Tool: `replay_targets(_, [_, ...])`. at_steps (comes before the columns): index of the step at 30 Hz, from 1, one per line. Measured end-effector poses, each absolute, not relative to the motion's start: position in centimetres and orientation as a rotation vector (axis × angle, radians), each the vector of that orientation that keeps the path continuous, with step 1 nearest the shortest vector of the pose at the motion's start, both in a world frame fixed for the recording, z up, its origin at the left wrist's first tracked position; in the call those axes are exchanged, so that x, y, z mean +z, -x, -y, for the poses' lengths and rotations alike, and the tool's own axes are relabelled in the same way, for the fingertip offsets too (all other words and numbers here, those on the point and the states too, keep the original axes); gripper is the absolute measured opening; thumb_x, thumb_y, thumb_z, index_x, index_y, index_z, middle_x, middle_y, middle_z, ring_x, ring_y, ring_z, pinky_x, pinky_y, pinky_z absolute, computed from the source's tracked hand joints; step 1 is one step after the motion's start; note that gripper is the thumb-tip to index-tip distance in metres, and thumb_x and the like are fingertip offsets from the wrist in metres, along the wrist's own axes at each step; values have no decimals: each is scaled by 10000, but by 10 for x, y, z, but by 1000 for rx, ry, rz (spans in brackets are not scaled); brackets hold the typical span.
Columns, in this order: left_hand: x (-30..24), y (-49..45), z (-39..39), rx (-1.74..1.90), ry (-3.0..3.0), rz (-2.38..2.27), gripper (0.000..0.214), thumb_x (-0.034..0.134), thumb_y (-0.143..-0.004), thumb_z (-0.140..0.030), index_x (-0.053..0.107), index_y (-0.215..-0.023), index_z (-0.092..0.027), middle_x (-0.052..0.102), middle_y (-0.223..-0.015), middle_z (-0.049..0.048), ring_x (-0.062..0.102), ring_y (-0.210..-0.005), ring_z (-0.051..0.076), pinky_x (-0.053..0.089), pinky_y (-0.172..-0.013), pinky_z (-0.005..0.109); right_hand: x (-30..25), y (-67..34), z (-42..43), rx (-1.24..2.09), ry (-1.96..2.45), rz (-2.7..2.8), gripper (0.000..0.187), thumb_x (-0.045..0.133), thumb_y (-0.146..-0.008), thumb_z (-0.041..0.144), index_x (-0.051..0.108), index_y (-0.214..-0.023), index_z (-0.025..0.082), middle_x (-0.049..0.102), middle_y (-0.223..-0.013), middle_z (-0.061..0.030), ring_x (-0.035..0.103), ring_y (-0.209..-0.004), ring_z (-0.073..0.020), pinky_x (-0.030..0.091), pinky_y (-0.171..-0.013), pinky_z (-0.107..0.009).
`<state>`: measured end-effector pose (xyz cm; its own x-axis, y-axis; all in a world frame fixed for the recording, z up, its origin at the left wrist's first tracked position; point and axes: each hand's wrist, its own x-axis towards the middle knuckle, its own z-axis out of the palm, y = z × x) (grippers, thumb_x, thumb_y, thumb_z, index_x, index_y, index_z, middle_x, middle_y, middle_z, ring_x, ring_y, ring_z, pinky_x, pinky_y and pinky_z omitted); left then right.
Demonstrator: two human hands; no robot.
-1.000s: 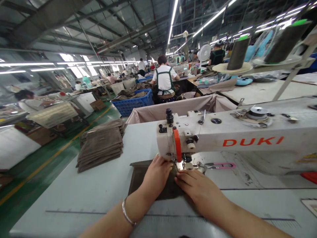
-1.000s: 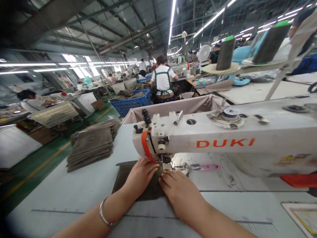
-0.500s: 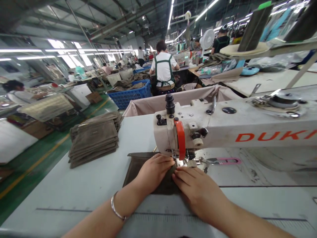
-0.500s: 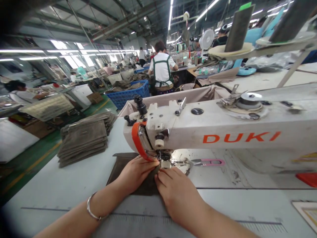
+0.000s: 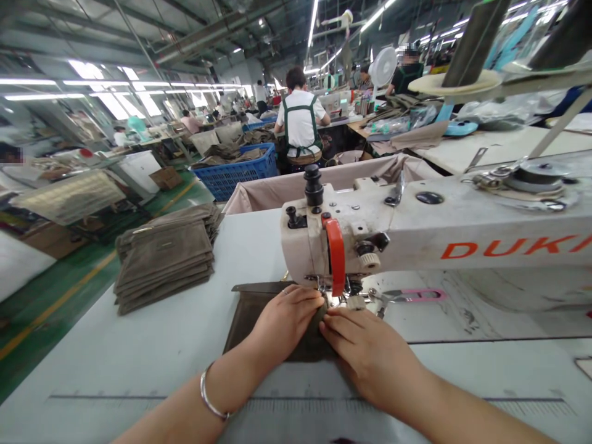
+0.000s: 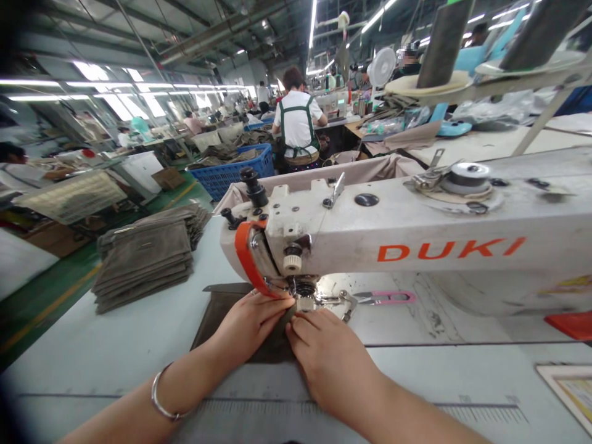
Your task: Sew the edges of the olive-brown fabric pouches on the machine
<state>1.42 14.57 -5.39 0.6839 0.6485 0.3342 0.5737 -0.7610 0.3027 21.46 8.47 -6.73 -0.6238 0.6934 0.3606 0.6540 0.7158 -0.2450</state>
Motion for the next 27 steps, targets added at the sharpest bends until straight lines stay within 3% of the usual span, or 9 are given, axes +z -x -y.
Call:
replay_targets(11, [-53,-19,-142,644,-2715,-1026,214,492,-940,-156,631,-1099,-189,680,-1110,52,617,-1054,189,495,-973,363,-68,-218,-87,126,1050,2528,351,521,-861,133,601,-1201,98,642,-1135,-122,549,-1089,-266,465,-903,-405])
replay_targets(18, [-44,-17,-138,545,-2679,-1026,224,518,-928,-173,614,-1129,-192,654,-1168,62,584,-1110,200,459,-1019,382,-56,-221,-87,257,1060,2501,363,501,-855,110,602,-1200,160,641,-1145,-103,544,-1112,-245,430,-938,-410])
replay_targets(19, [-40,-15,-135,495,-2673,-1025,268,562,-912,-224,595,-1177,-195,632,-1213,72,565,-1146,217,447,-1035,402,-48,-227,-87,302,1056,2517,417,505,-833,99,584,-1230,193,633,-1180,-85,545,-1120,-235,403,-973,-426])
replay_targets(22, [-30,-7,-121,335,-2660,-1002,660,719,-777,-446,478,-1343,-210,499,-1395,102,463,-1276,292,404,-1079,481,-25,-253,-87,442,1057,2560,627,486,-740,28,505,-1311,286,594,-1273,-22,504,-1196,-205,265,-1092,-464])
replay_targets(23, [-29,-5,-116,302,-2667,-983,703,726,-765,-465,456,-1365,-218,472,-1422,98,442,-1297,297,396,-1087,488,-20,-262,-88,448,1069,2569,659,472,-718,2,501,-1308,295,584,-1282,-15,473,-1229,-205,275,-1087,-456])
replay_targets(25, [-30,-2,-106,290,-2684,-952,556,664,-840,-383,484,-1342,-227,495,-1410,72,450,-1301,265,399,-1095,461,-17,-275,-92,413,1119,2587,624,469,-720,-22,536,-1247,306,597,-1228,-16,478,-1204,-216,352,-1024,-441])
replay_targets(27, [-34,-3,-98,348,-2707,-931,376,538,-913,-220,529,-1289,-202,559,-1347,61,491,-1267,220,413,-1094,416,-25,-277,-101,317,1213,2544,437,532,-762,20,592,-1116,271,617,-1111,-38,522,-1103,-237,425,-928,-423])
